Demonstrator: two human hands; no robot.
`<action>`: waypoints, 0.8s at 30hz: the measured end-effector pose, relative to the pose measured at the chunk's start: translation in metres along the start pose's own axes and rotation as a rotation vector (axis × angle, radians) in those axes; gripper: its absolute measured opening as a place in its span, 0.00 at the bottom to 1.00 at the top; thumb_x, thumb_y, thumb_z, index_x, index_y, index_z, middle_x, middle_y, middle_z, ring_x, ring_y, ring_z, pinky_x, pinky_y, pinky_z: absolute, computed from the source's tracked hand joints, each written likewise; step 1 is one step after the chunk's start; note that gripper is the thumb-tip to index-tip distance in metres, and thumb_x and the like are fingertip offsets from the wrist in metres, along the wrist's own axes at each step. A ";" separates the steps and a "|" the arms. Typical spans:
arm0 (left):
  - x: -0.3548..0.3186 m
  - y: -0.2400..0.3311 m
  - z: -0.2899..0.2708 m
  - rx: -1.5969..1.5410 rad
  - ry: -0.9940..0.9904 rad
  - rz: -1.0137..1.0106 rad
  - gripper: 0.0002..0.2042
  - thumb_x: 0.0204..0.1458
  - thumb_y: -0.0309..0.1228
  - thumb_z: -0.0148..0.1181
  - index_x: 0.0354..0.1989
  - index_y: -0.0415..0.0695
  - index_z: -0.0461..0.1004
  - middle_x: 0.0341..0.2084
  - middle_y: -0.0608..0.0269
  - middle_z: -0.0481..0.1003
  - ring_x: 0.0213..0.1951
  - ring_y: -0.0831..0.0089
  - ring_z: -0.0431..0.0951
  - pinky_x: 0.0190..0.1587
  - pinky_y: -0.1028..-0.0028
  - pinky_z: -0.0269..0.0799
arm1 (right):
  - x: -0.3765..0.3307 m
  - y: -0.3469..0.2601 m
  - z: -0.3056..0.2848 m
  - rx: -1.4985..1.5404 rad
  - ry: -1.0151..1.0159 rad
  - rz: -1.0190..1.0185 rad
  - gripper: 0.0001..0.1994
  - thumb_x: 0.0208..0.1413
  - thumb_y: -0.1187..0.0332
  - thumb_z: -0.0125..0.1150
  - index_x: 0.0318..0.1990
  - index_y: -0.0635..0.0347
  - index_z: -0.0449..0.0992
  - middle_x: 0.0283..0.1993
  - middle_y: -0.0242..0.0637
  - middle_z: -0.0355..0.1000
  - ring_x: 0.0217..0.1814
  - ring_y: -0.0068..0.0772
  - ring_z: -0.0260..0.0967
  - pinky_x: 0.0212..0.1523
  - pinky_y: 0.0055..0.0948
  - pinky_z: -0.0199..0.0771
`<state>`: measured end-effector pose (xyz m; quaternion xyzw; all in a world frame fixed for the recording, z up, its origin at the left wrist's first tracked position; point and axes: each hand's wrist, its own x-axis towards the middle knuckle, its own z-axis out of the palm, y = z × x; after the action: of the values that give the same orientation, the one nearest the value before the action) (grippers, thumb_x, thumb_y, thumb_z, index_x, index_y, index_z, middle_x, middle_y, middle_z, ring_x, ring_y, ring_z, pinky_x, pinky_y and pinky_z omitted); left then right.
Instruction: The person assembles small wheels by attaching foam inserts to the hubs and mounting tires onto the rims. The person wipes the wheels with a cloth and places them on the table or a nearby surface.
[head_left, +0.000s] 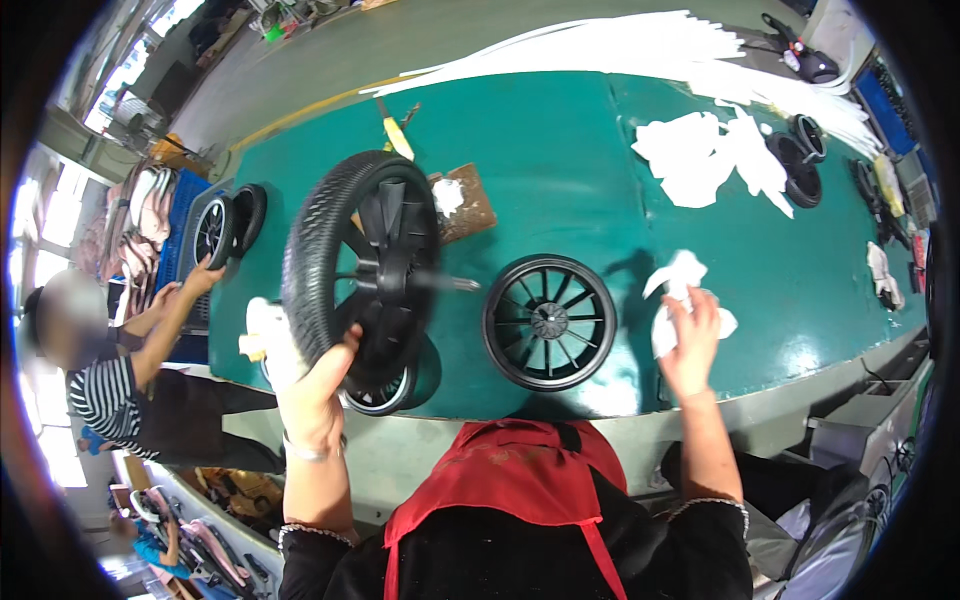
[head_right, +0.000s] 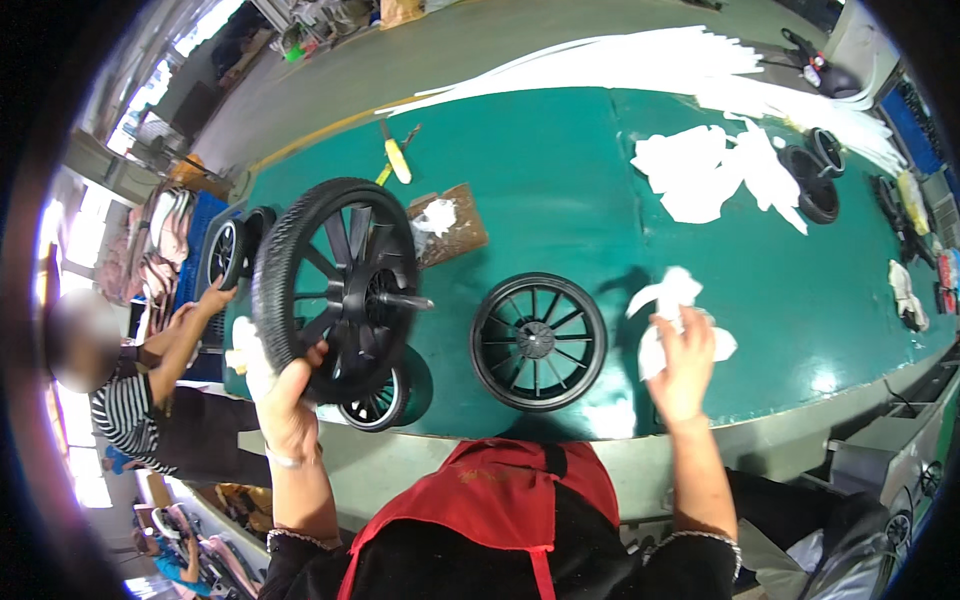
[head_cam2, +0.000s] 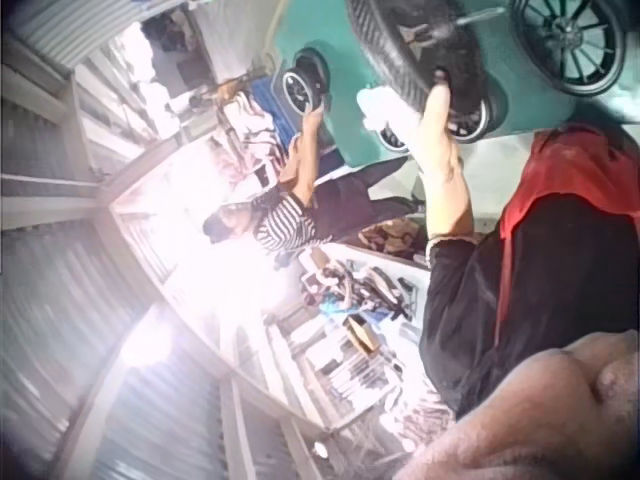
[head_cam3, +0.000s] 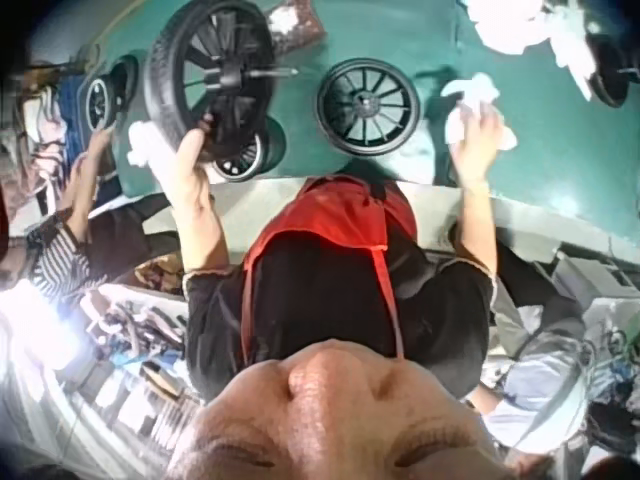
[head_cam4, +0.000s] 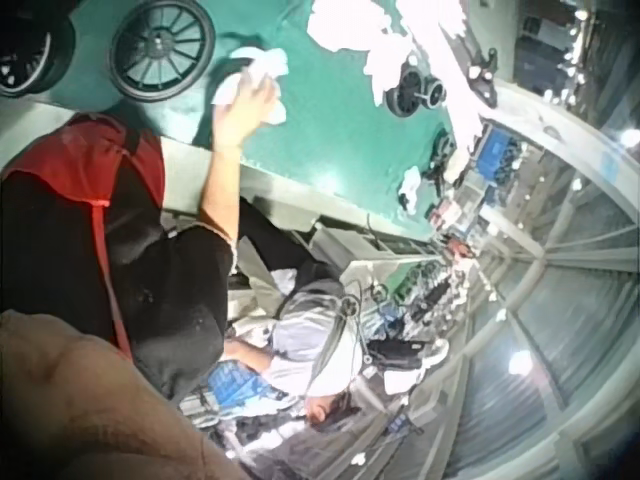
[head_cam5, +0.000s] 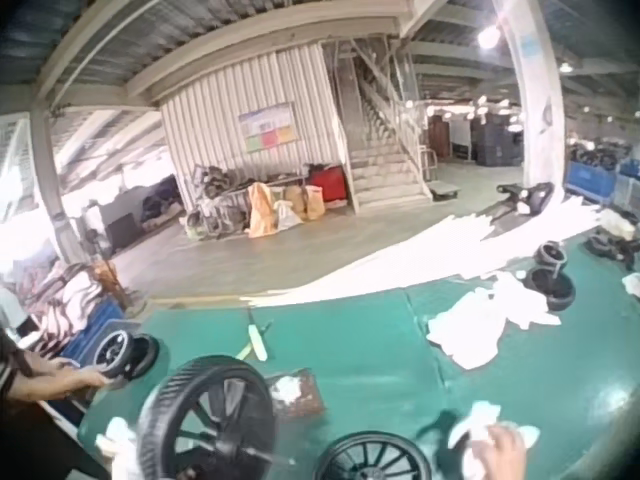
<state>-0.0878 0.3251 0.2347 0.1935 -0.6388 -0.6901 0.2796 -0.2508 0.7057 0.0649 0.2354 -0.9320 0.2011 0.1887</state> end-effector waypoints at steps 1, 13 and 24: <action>0.012 -0.004 -0.009 0.200 0.067 -0.047 0.20 0.47 0.21 0.68 0.49 0.39 0.72 0.35 0.65 0.76 0.39 0.71 0.77 0.46 0.73 0.73 | 0.001 0.009 0.001 -0.032 -0.059 0.072 0.21 0.42 0.71 0.70 0.48 0.56 0.76 0.64 0.49 0.62 0.65 0.58 0.56 0.63 0.51 0.59; 0.164 -0.158 -0.045 1.473 0.105 0.672 0.28 0.38 0.47 0.76 0.38 0.35 0.78 0.37 0.44 0.74 0.45 0.45 0.70 0.53 0.54 0.64 | -0.015 -0.028 0.064 0.065 -0.137 0.240 0.20 0.53 0.69 0.63 0.55 0.56 0.72 0.63 0.44 0.65 0.66 0.50 0.58 0.69 0.52 0.47; 0.190 -0.178 -0.055 1.460 0.011 0.649 0.26 0.34 0.47 0.77 0.35 0.40 0.77 0.33 0.52 0.71 0.39 0.54 0.70 0.44 0.59 0.65 | -0.007 -0.045 0.102 0.615 -0.307 0.732 0.31 0.51 0.68 0.69 0.61 0.69 0.65 0.51 0.55 0.72 0.50 0.50 0.73 0.51 0.37 0.74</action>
<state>-0.2243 0.1667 0.0697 0.1356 -0.9524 0.0192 0.2725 -0.2480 0.6248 -0.0118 -0.0355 -0.8679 0.4827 -0.1119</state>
